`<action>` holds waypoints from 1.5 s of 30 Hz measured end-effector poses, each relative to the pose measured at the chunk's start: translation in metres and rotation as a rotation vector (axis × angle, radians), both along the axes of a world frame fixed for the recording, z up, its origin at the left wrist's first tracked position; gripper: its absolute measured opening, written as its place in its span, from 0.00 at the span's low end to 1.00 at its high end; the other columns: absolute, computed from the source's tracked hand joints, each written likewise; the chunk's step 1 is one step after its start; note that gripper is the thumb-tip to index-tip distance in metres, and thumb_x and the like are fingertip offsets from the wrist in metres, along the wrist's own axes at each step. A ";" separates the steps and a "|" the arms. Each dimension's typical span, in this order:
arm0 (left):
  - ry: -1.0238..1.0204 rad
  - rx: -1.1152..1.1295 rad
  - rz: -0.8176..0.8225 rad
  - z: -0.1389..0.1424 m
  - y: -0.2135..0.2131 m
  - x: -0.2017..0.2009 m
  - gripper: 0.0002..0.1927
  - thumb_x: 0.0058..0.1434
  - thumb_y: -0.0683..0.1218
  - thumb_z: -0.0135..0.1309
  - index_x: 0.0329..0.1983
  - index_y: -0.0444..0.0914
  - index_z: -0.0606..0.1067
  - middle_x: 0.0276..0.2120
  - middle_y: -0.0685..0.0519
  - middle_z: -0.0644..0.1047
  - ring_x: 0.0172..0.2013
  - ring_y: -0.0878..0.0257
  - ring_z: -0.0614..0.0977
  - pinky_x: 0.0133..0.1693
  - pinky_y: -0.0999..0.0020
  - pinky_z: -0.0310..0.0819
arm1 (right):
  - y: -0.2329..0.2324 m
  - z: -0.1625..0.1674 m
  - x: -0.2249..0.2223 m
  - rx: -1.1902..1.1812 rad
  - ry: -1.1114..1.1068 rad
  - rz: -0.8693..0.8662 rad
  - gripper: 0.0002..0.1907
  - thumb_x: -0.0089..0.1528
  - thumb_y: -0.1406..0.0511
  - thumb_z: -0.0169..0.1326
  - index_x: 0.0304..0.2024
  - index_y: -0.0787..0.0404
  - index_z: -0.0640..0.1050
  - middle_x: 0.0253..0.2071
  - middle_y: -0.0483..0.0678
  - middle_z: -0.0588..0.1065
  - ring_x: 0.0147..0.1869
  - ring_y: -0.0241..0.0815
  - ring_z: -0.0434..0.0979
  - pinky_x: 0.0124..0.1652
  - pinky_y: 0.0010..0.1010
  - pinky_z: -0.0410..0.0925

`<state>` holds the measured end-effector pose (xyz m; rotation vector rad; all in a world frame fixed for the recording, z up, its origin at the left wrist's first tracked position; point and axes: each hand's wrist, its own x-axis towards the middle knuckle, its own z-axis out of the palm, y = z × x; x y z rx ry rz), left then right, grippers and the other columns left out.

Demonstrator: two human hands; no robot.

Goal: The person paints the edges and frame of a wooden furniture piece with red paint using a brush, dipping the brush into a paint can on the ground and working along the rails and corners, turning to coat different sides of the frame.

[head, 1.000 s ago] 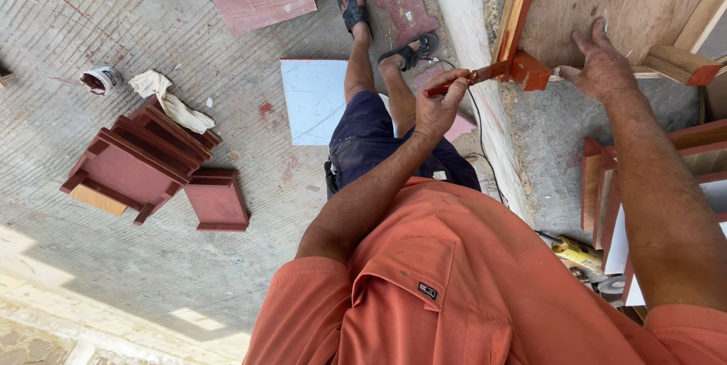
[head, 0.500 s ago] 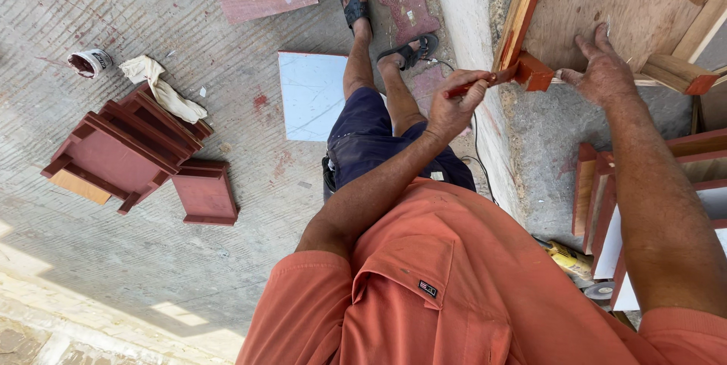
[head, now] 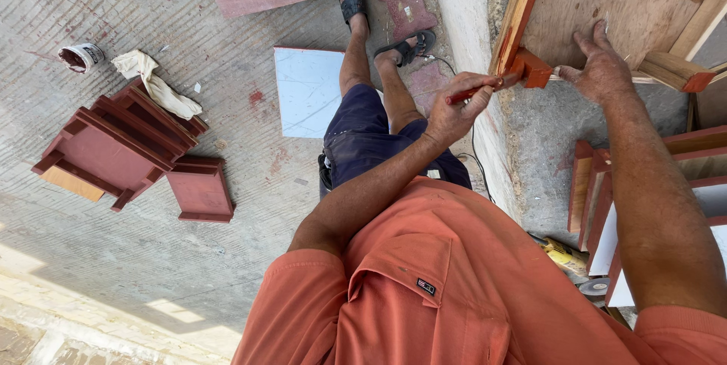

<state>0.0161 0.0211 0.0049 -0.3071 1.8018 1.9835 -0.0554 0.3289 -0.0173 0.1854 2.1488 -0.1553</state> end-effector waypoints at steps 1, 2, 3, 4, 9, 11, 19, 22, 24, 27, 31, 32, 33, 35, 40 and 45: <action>0.010 0.037 0.016 0.002 -0.002 0.004 0.11 0.70 0.46 0.57 0.52 0.38 0.81 0.47 0.50 0.82 0.51 0.61 0.83 0.56 0.67 0.78 | 0.000 -0.001 0.000 -0.009 0.005 -0.008 0.47 0.60 0.50 0.64 0.78 0.52 0.62 0.84 0.50 0.39 0.77 0.59 0.59 0.67 0.48 0.61; 0.020 0.074 0.031 0.003 -0.007 0.008 0.11 0.70 0.46 0.57 0.52 0.38 0.81 0.47 0.50 0.82 0.51 0.61 0.83 0.56 0.67 0.77 | 0.001 -0.001 0.000 -0.018 0.010 -0.018 0.47 0.60 0.50 0.64 0.78 0.52 0.62 0.84 0.50 0.39 0.78 0.59 0.59 0.67 0.48 0.61; 0.028 0.111 0.047 0.002 -0.011 0.009 0.11 0.70 0.46 0.57 0.52 0.38 0.80 0.48 0.50 0.82 0.52 0.61 0.82 0.57 0.67 0.77 | 0.002 -0.001 0.000 -0.028 0.014 -0.026 0.47 0.60 0.50 0.64 0.78 0.52 0.62 0.84 0.50 0.39 0.78 0.58 0.59 0.68 0.47 0.61; -0.001 0.078 0.064 0.000 -0.016 0.009 0.11 0.71 0.46 0.57 0.52 0.38 0.81 0.48 0.50 0.81 0.52 0.61 0.82 0.57 0.67 0.77 | 0.002 -0.002 0.001 -0.024 0.007 -0.027 0.47 0.60 0.50 0.64 0.78 0.52 0.62 0.85 0.50 0.39 0.77 0.58 0.59 0.68 0.47 0.61; -0.056 -0.106 0.053 -0.004 -0.010 0.003 0.11 0.68 0.46 0.59 0.50 0.37 0.82 0.46 0.49 0.81 0.50 0.58 0.82 0.56 0.66 0.76 | 0.003 -0.003 0.000 -0.029 0.025 -0.005 0.48 0.58 0.50 0.65 0.77 0.52 0.62 0.84 0.50 0.40 0.78 0.57 0.58 0.67 0.46 0.61; -0.013 -0.032 0.018 0.003 0.000 0.008 0.11 0.69 0.45 0.57 0.52 0.38 0.81 0.46 0.50 0.81 0.50 0.59 0.82 0.55 0.67 0.77 | 0.004 -0.004 0.000 -0.004 0.004 0.009 0.47 0.60 0.50 0.64 0.78 0.52 0.62 0.85 0.49 0.39 0.77 0.58 0.59 0.67 0.47 0.60; -0.148 0.086 0.104 0.008 -0.022 0.015 0.10 0.70 0.43 0.57 0.52 0.37 0.80 0.48 0.50 0.79 0.47 0.61 0.82 0.50 0.67 0.80 | 0.006 -0.005 0.004 -0.010 0.006 -0.016 0.47 0.60 0.50 0.64 0.77 0.51 0.63 0.85 0.49 0.40 0.78 0.58 0.58 0.68 0.47 0.60; -0.163 0.078 0.092 0.015 -0.015 0.010 0.10 0.69 0.43 0.57 0.52 0.37 0.80 0.47 0.51 0.80 0.46 0.63 0.83 0.47 0.69 0.81 | 0.005 -0.005 0.003 -0.008 0.005 -0.023 0.46 0.59 0.49 0.64 0.77 0.51 0.63 0.84 0.48 0.40 0.79 0.57 0.57 0.68 0.47 0.60; 0.070 -0.003 0.030 0.026 -0.008 0.012 0.10 0.69 0.43 0.58 0.51 0.37 0.81 0.47 0.50 0.82 0.49 0.63 0.83 0.54 0.71 0.78 | 0.005 -0.005 0.002 -0.010 -0.005 -0.043 0.46 0.60 0.49 0.63 0.77 0.51 0.63 0.85 0.49 0.40 0.79 0.57 0.58 0.69 0.48 0.60; 0.015 0.081 0.052 0.036 -0.011 0.014 0.10 0.68 0.43 0.58 0.51 0.38 0.80 0.47 0.50 0.82 0.48 0.63 0.84 0.51 0.70 0.80 | 0.005 -0.006 0.002 0.005 -0.014 -0.019 0.45 0.61 0.49 0.62 0.77 0.52 0.62 0.84 0.48 0.39 0.79 0.57 0.55 0.68 0.50 0.58; 0.056 -0.040 0.049 0.035 -0.021 0.009 0.10 0.69 0.42 0.59 0.52 0.38 0.81 0.48 0.50 0.82 0.49 0.59 0.83 0.54 0.67 0.79 | 0.005 -0.005 0.002 -0.005 -0.016 -0.031 0.45 0.62 0.49 0.62 0.77 0.52 0.62 0.85 0.46 0.38 0.80 0.56 0.56 0.69 0.50 0.58; 0.000 -0.045 0.054 0.034 -0.022 0.007 0.10 0.69 0.43 0.59 0.51 0.38 0.80 0.48 0.50 0.81 0.49 0.60 0.83 0.53 0.67 0.79 | 0.005 -0.005 0.003 -0.017 -0.010 -0.039 0.45 0.61 0.49 0.62 0.77 0.52 0.62 0.85 0.47 0.38 0.80 0.56 0.56 0.69 0.49 0.58; -0.056 -0.049 0.057 0.034 -0.020 0.006 0.10 0.69 0.43 0.59 0.51 0.38 0.80 0.48 0.50 0.80 0.48 0.60 0.83 0.52 0.67 0.80 | 0.006 -0.004 0.003 -0.028 -0.002 -0.048 0.46 0.61 0.49 0.62 0.77 0.52 0.62 0.85 0.47 0.38 0.80 0.56 0.56 0.69 0.49 0.58; 0.023 0.006 0.034 0.036 -0.016 0.007 0.10 0.68 0.43 0.59 0.52 0.38 0.80 0.47 0.51 0.81 0.48 0.60 0.84 0.51 0.68 0.79 | 0.006 -0.004 0.003 -0.013 -0.010 -0.040 0.46 0.61 0.49 0.62 0.77 0.52 0.62 0.85 0.47 0.38 0.79 0.56 0.57 0.69 0.49 0.58; 0.090 -0.012 0.044 0.042 -0.015 0.016 0.09 0.68 0.43 0.59 0.51 0.39 0.80 0.48 0.51 0.82 0.50 0.60 0.83 0.54 0.67 0.78 | 0.008 -0.006 0.005 -0.032 0.012 -0.036 0.46 0.61 0.49 0.63 0.77 0.52 0.63 0.84 0.48 0.39 0.79 0.57 0.57 0.69 0.49 0.59; 0.033 -0.101 -0.003 0.040 -0.017 0.015 0.10 0.68 0.42 0.59 0.51 0.38 0.81 0.47 0.50 0.82 0.50 0.60 0.83 0.54 0.67 0.78 | 0.009 -0.005 0.005 -0.036 0.024 -0.047 0.46 0.60 0.49 0.63 0.77 0.51 0.63 0.85 0.47 0.40 0.79 0.56 0.58 0.69 0.49 0.59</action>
